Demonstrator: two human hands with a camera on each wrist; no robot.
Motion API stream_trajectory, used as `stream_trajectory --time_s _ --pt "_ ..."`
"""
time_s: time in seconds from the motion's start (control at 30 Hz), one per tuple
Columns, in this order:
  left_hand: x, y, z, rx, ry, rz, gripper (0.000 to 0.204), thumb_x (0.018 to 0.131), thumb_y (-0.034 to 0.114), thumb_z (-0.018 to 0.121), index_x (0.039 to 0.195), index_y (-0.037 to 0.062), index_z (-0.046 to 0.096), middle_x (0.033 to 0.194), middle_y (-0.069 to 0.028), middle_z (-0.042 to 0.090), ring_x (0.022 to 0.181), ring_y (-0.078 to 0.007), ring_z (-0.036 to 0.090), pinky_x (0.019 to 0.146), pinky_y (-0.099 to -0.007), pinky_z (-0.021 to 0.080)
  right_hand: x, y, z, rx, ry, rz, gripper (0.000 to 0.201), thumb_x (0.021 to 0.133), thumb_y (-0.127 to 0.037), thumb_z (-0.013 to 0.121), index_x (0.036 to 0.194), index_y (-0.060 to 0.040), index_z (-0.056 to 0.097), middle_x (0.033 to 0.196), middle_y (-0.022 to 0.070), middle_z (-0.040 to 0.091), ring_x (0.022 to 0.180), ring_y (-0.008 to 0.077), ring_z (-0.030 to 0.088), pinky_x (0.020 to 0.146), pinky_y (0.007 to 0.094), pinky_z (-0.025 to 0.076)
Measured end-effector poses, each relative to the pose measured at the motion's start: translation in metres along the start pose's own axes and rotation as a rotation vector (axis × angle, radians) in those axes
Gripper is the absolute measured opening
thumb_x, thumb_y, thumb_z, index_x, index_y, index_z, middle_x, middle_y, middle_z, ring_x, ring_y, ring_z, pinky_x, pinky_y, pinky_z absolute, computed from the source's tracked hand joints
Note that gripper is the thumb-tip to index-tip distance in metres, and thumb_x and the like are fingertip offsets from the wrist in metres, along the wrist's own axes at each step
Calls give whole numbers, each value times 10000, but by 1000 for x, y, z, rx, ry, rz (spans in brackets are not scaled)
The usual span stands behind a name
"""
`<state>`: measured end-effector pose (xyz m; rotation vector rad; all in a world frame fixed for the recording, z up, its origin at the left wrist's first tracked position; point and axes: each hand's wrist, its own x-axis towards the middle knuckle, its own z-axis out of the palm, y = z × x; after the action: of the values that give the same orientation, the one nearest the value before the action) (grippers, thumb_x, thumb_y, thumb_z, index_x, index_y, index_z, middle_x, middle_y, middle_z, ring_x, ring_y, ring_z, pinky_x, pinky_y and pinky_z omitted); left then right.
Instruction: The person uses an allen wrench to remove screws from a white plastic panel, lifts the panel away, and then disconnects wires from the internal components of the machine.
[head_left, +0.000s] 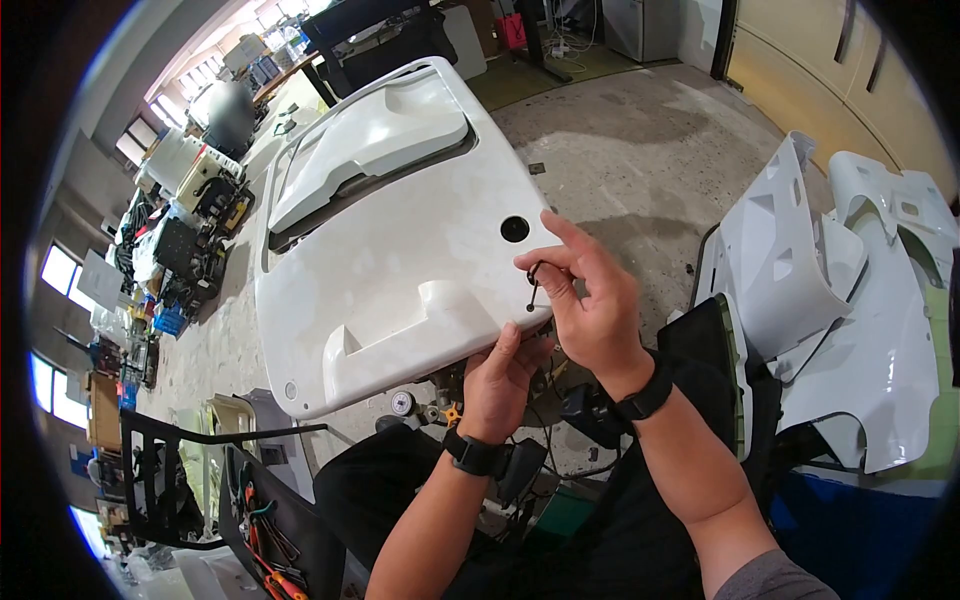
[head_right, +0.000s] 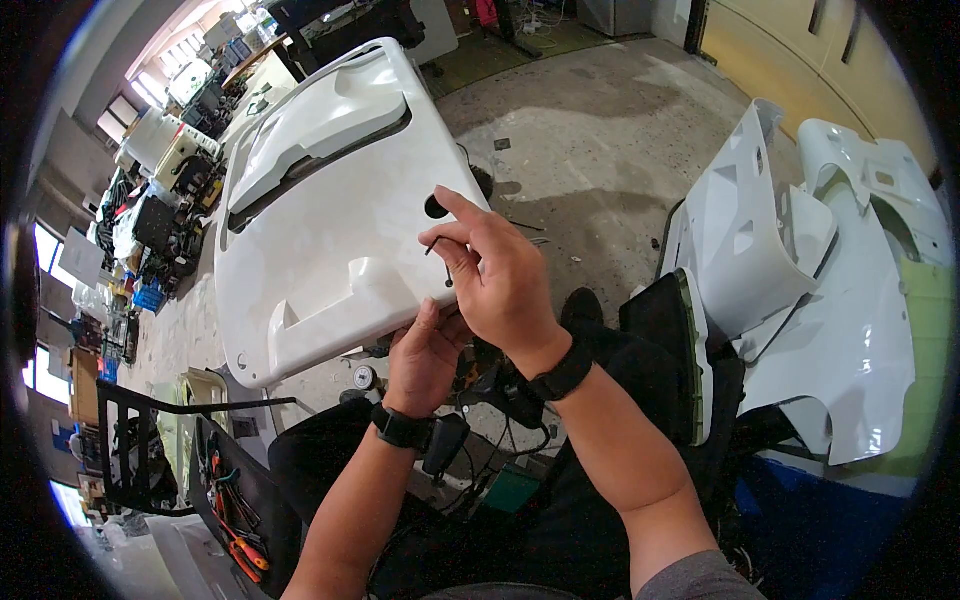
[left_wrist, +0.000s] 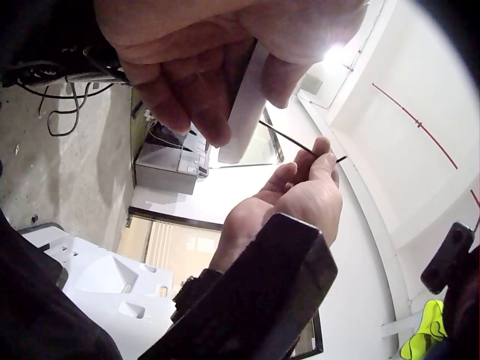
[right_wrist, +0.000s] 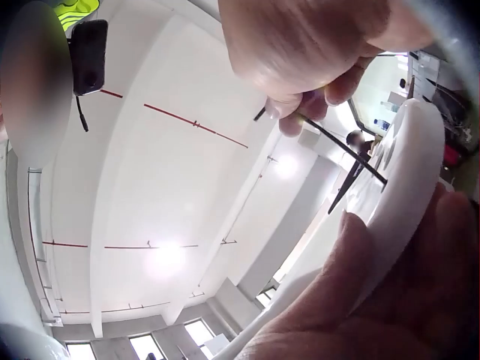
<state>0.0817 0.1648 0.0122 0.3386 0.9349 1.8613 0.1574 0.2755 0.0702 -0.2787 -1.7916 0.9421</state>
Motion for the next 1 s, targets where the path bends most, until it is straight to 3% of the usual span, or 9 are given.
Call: stream_trajectory --time_s 0.07,0.27,0.43,0.57,0.67,0.73,0.87,0.93,1.0 --pt "1 0 -1 -72 9 -9 350 900 195 509 1193 23 425 1087 -127 560 909 -222 594 820 -361 474 0 2 1 -22 8 -30 384 840 -19 562 1208 -2 453 851 89 663 740 101 600 662 232 471" --pt "0 0 0 -80 14 -16 355 900 192 508 1199 23 416 1084 -130 560 918 -230 590 817 -358 477 2 -2 -1 -117 20 -108 367 829 -4 552 1187 -12 472 847 71 657 693 137 593 626 247 465" --pt "0 1 2 -82 18 -13 346 903 191 502 1192 19 419 1076 -127 563 921 -225 589 819 -352 475 7 4 -2 -264 3 -345 291 789 27 562 1075 -24 559 823 57 633 668 201 577 591 281 465" --pt "0 1 2 -80 5 -11 343 905 192 498 1187 12 422 1073 -127 564 926 -220 588 821 -345 473 4 5 -3 -269 -1 -343 258 770 43 570 1019 -23 590 807 57 626 666 204 577 587 285 463" --pt "0 1 3 -81 5 -5 344 906 193 497 1188 11 421 1074 -129 564 925 -222 590 817 -346 475 3 2 -3 -249 -17 -277 300 750 11 608 1046 -24 577 814 91 612 708 225 592 626 312 486" --pt "0 1 2 -82 8 -9 344 906 193 497 1188 10 421 1074 -130 564 919 -225 593 816 -348 477 2 3 0 -203 51 -242 316 733 7 651 1040 -45 600 780 63 616 669 186 584 576 275 464" --pt "0 -1 0 -21 -1 1 333 923 230 449 1178 16 437 1080 -125 570 973 -223 565 866 -377 433 1 -1 -1 -241 14 -149 396 733 -12 675 1112 -60 573 759 60 618 679 143 594 591 253 476" --pt "0 0 0 -19 -1 -3 330 924 231 448 1174 16 439 1076 -125 571 971 -225 566 861 -376 435 -1 -3 2 -25 40 57 494 745 -12 674 1206 -50 501 751 59 626 671 107 597 617 237 486" --pt "-1 0 0 -18 -2 -7 328 924 231 447 1170 15 441 1072 -126 573 968 -227 567 856 -376 436 -1 -2 2 23 23 76 537 751 -14 672 1243 -40 455 754 63 630 672 100 601 630 237 490"
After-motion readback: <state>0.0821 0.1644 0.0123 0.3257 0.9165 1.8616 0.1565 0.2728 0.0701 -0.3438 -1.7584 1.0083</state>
